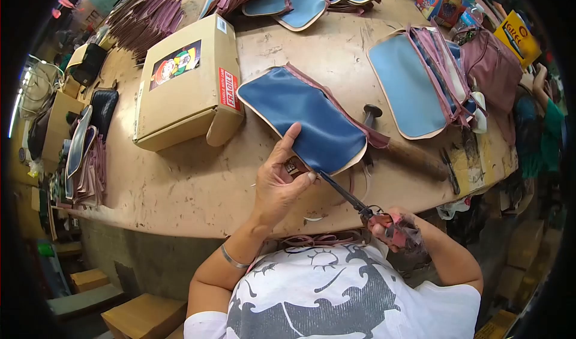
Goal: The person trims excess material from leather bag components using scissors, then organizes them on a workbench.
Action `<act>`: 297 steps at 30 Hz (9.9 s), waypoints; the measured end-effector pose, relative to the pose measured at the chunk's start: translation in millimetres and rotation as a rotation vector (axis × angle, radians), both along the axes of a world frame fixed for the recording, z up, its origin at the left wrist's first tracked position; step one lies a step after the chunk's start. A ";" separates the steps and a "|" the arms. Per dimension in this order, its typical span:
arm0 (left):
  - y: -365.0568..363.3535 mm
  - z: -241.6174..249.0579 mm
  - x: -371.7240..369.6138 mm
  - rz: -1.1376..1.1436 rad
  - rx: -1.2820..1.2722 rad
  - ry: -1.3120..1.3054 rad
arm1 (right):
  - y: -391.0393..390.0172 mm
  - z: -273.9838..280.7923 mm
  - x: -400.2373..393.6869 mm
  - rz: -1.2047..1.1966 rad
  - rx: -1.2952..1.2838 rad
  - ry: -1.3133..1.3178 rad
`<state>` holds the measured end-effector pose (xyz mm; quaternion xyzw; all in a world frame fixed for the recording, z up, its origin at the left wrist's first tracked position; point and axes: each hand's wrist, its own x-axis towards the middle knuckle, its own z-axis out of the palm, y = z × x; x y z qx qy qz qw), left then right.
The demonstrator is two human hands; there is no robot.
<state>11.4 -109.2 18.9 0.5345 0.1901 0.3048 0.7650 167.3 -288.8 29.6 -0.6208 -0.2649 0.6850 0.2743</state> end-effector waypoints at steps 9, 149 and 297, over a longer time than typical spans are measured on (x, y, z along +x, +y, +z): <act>1.5 3.1 -4.0 -0.056 -0.101 0.056 | 14.5 25.3 18.7 0.031 -0.058 0.069; 6.0 -6.5 -28.9 -0.034 0.400 0.461 | 89.8 22.1 192.0 -0.521 0.514 -1.083; 9.5 -3.5 -12.9 0.034 -0.654 0.025 | 32.5 80.5 144.9 -0.472 0.609 0.368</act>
